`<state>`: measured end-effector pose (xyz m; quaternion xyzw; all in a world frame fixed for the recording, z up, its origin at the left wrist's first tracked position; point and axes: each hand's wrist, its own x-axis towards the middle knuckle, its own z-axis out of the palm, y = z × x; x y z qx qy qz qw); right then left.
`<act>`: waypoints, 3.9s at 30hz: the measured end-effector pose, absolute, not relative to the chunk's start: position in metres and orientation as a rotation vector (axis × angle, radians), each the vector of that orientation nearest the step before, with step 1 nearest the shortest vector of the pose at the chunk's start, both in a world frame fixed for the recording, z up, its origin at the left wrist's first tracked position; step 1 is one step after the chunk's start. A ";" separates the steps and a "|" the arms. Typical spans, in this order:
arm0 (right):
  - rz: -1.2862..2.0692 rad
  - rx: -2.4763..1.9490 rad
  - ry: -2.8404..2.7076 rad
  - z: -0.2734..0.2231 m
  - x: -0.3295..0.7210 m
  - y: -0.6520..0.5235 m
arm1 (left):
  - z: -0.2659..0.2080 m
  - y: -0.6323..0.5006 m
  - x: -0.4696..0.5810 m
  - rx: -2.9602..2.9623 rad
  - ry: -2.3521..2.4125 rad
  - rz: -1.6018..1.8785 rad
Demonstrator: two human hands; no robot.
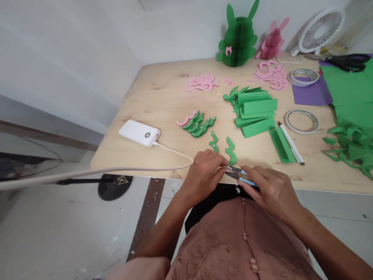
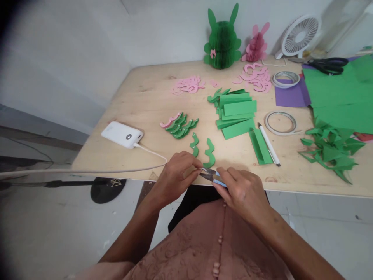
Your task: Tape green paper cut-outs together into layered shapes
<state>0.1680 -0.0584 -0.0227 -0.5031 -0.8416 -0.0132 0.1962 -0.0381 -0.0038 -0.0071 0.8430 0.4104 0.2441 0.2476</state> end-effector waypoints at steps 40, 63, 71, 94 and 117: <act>-0.077 -1.433 -2.399 -0.023 0.168 -0.058 | -0.001 -0.001 -0.032 2.446 1.019 0.541; -0.110 -1.509 -2.293 -0.023 0.179 -0.059 | -0.005 -0.009 -0.035 2.153 1.052 0.883; -0.201 -1.629 -2.146 -0.032 0.185 -0.061 | -0.011 -0.016 -0.037 1.865 1.191 0.913; -0.363 -1.580 -2.228 -0.038 0.191 -0.045 | -0.018 -0.021 -0.039 1.364 1.263 0.966; -0.368 -1.564 -2.178 -0.047 0.194 -0.046 | -0.013 -0.017 -0.040 0.857 1.052 1.107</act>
